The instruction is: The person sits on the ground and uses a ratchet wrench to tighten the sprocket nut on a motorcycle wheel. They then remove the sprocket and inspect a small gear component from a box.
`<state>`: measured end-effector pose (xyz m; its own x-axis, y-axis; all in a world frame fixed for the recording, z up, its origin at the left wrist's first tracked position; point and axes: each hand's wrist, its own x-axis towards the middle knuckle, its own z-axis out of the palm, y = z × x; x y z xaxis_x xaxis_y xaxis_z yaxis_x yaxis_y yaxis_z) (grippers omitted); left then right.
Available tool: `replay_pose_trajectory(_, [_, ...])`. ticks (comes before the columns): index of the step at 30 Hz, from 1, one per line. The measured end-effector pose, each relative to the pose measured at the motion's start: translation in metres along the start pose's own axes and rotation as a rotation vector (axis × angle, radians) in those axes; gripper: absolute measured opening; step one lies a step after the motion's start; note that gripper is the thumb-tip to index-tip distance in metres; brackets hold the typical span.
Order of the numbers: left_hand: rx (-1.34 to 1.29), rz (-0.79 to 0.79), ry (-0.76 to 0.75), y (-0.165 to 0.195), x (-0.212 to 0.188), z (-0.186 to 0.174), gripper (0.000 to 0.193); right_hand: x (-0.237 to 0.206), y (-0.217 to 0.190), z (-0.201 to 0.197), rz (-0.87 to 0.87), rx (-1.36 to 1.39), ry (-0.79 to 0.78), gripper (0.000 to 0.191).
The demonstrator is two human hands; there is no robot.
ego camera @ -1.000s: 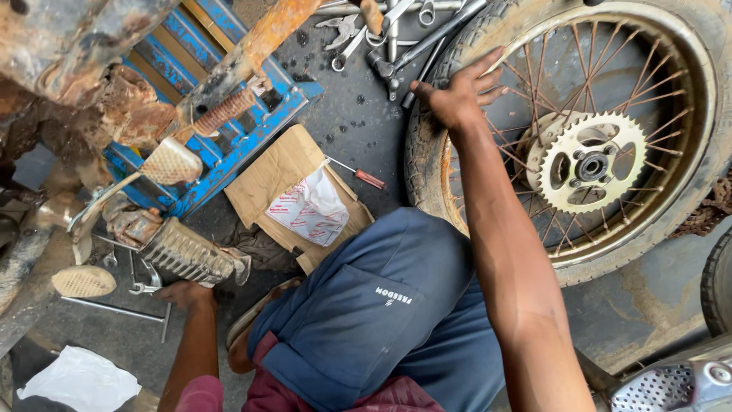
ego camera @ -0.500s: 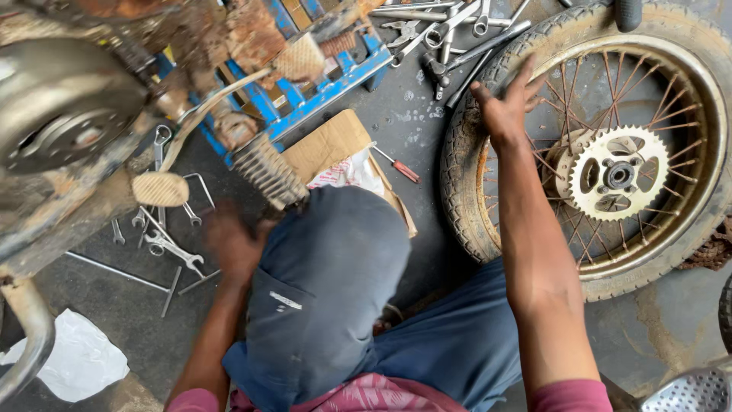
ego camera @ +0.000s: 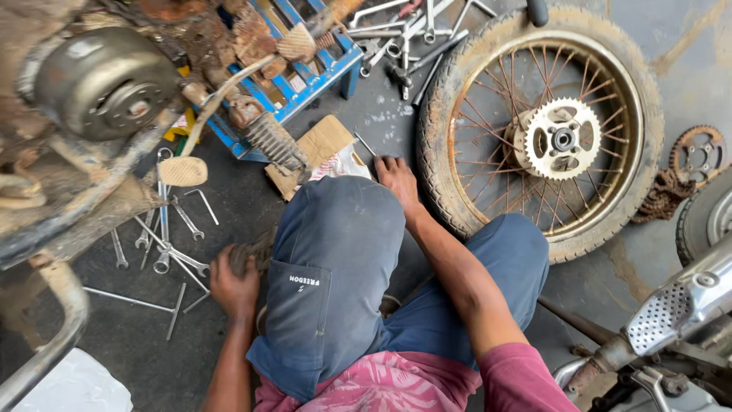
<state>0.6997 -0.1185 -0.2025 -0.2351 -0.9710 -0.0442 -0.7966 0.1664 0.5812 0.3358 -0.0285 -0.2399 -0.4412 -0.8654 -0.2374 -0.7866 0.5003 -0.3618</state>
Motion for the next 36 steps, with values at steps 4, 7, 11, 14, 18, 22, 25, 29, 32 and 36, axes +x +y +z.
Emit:
replay_pose_trajectory(4, [0.072, 0.043, -0.162, -0.030, -0.032, -0.038, 0.065, 0.003, -0.011, -0.009, 0.179, 0.097, 0.082, 0.037])
replay_pose_trajectory(7, [0.194, 0.125, -0.231, -0.052, -0.055, -0.044, 0.064, 0.017, -0.015, -0.022, 0.439, 0.717, 0.169, 0.032])
replay_pose_trajectory(11, [0.091, 0.123, -0.048, -0.060, -0.064, -0.047, 0.027, 0.061, -0.013, -0.057, 0.592, 1.507, 0.223, 0.036])
replay_pose_trajectory(14, [0.050, 0.121, -0.039, -0.052, -0.051, -0.049, 0.016, 0.099, -0.006, -0.087, 0.591, 1.601, 0.384, 0.040])
replay_pose_trajectory(18, [-0.017, -0.189, -0.290, -0.024, -0.011, -0.049, 0.037, 0.099, -0.006, -0.102, 0.461, 1.020, 0.476, 0.044])
replay_pose_trajectory(22, [-0.233, 0.026, -0.277, 0.009, 0.050, -0.031, 0.030, 0.017, -0.045, -0.063, 0.383, 0.280, 0.016, 0.064])
replay_pose_trajectory(25, [-0.210, 0.344, -0.270, 0.034, 0.090, -0.004, 0.037, -0.049, -0.088, -0.017, 0.255, 0.315, -0.006, 0.055])
replay_pose_trajectory(29, [-0.049, 0.383, -0.387, 0.068, 0.106, 0.017, 0.057, -0.076, -0.118, 0.003, 0.378, 0.198, -0.122, 0.060])
replay_pose_trajectory(32, [-0.013, 0.071, -0.497, 0.086, 0.103, 0.017, 0.074, -0.072, -0.123, -0.013, 0.528, 0.372, -0.169, 0.057])
replay_pose_trajectory(36, [0.213, 0.232, -0.288, 0.100, 0.101, 0.017, 0.076, -0.078, -0.119, -0.028, 0.493, 0.408, -0.091, 0.073])
